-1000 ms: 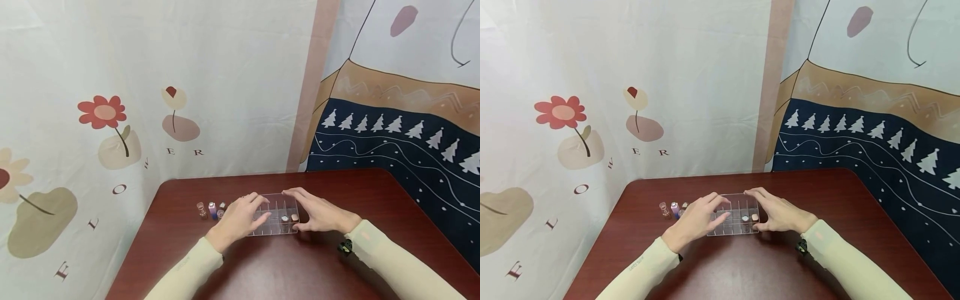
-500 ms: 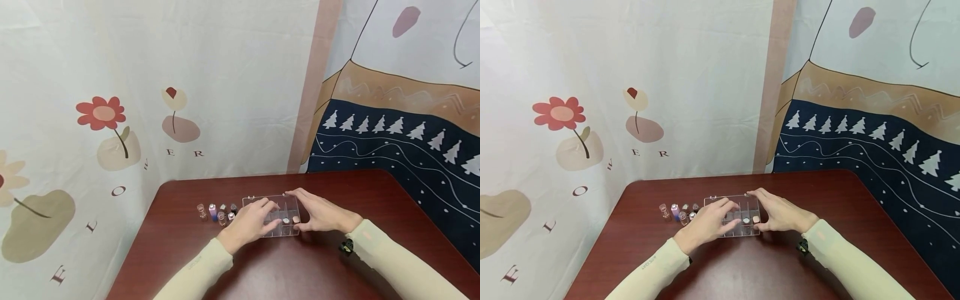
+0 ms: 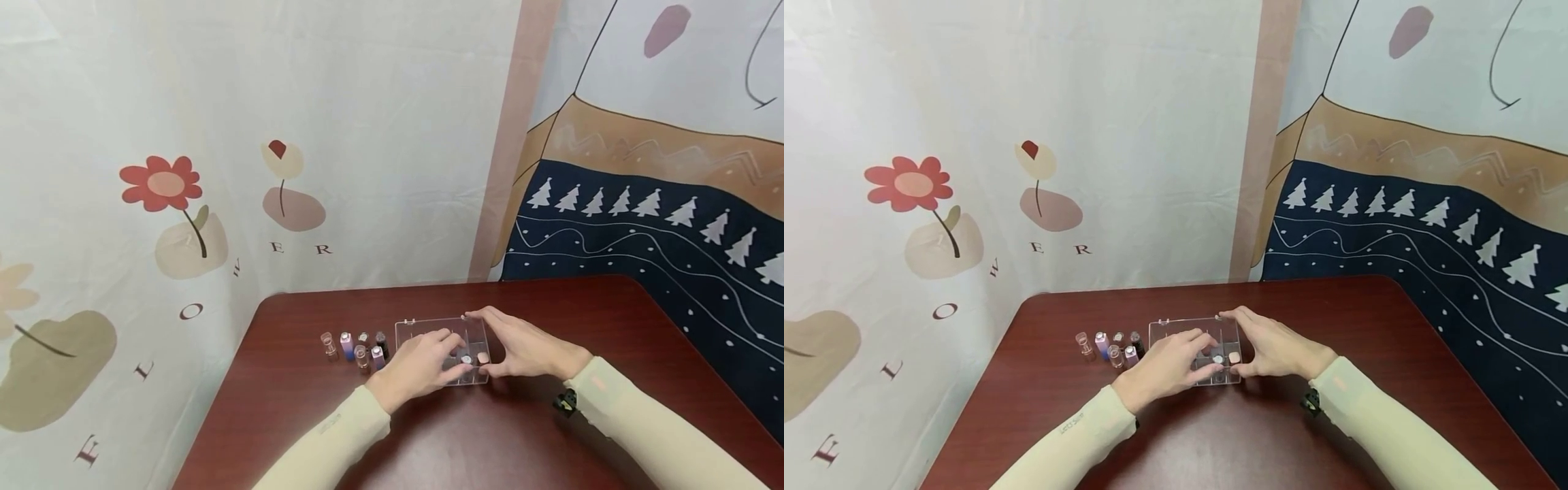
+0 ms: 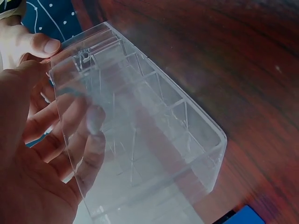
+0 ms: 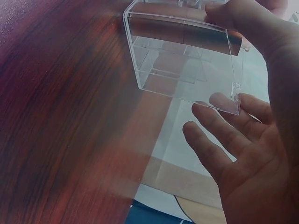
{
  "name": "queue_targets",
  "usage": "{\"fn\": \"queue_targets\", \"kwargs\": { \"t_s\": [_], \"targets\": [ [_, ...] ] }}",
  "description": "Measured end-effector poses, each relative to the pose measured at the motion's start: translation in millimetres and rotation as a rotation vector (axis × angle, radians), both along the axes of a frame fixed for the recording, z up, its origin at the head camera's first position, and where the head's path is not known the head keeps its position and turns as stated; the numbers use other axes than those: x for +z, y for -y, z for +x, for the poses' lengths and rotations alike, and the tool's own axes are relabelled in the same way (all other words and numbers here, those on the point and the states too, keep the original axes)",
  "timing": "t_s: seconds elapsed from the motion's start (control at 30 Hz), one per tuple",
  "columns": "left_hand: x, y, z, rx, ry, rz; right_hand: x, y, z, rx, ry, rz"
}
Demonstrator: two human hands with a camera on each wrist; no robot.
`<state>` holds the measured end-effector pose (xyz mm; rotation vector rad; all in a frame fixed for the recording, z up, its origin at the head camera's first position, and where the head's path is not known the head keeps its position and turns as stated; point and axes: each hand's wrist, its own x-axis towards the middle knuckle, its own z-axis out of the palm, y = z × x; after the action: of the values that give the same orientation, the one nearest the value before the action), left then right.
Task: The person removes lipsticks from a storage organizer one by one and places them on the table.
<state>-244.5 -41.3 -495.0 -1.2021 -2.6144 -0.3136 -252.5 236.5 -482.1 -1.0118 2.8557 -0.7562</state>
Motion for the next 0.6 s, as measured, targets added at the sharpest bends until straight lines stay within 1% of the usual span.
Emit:
{"fn": "queue_targets", "kwargs": {
  "t_s": [0.23, 0.43, 0.6],
  "targets": [
    [1.3, -4.5, -1.9, -0.014, 0.000, -0.024, 0.0, -0.1, -0.2, 0.005, 0.008, -0.005],
    [4.0, -8.3, -3.3, -0.014, 0.001, -0.055, 0.3, -0.2, -0.4, 0.008, -0.026, -0.007],
    [5.3, -9.7, -2.3, -0.006, 0.026, -0.061, -0.4, -1.2, -0.6, 0.018, -0.051, -0.013]
  ]
}}
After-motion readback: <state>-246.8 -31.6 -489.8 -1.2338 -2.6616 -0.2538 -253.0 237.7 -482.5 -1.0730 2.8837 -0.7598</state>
